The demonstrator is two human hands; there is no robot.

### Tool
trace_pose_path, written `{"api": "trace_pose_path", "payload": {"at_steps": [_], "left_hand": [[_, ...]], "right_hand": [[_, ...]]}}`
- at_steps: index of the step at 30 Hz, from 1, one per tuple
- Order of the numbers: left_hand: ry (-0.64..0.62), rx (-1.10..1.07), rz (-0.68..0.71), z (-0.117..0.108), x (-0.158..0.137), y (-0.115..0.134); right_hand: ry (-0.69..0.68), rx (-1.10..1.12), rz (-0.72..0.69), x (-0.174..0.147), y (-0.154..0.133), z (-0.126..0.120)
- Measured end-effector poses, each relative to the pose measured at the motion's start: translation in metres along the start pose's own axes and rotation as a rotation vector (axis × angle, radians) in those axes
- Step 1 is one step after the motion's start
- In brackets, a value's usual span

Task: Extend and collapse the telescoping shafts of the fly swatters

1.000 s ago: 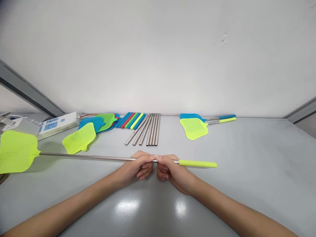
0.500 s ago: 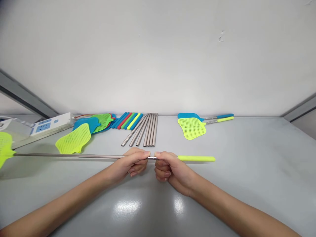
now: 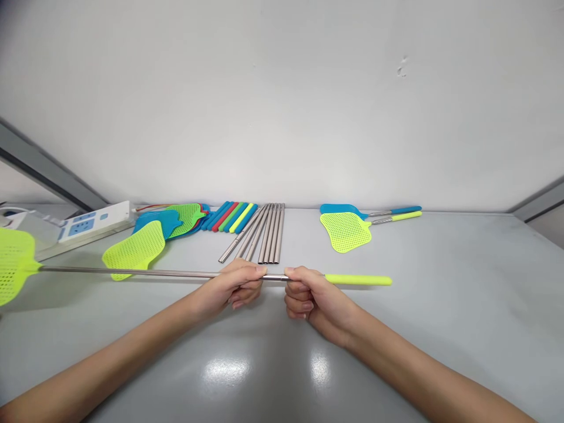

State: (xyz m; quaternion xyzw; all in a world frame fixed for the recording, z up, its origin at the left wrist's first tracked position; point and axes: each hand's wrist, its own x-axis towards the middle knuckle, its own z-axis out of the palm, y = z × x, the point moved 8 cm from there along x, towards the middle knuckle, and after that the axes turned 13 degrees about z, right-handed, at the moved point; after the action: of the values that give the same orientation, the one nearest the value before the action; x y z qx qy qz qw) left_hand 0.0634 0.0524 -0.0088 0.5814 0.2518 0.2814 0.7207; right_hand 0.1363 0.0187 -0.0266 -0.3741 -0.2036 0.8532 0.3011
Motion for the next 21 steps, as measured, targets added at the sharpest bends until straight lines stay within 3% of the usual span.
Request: {"api": "trace_pose_path", "payload": {"at_steps": [21], "left_hand": [[-0.002,0.035,0.018,-0.02,-0.004,0.007]], "right_hand": [[0.052,0.104,0.034,-0.005,-0.005,-0.004]]}}
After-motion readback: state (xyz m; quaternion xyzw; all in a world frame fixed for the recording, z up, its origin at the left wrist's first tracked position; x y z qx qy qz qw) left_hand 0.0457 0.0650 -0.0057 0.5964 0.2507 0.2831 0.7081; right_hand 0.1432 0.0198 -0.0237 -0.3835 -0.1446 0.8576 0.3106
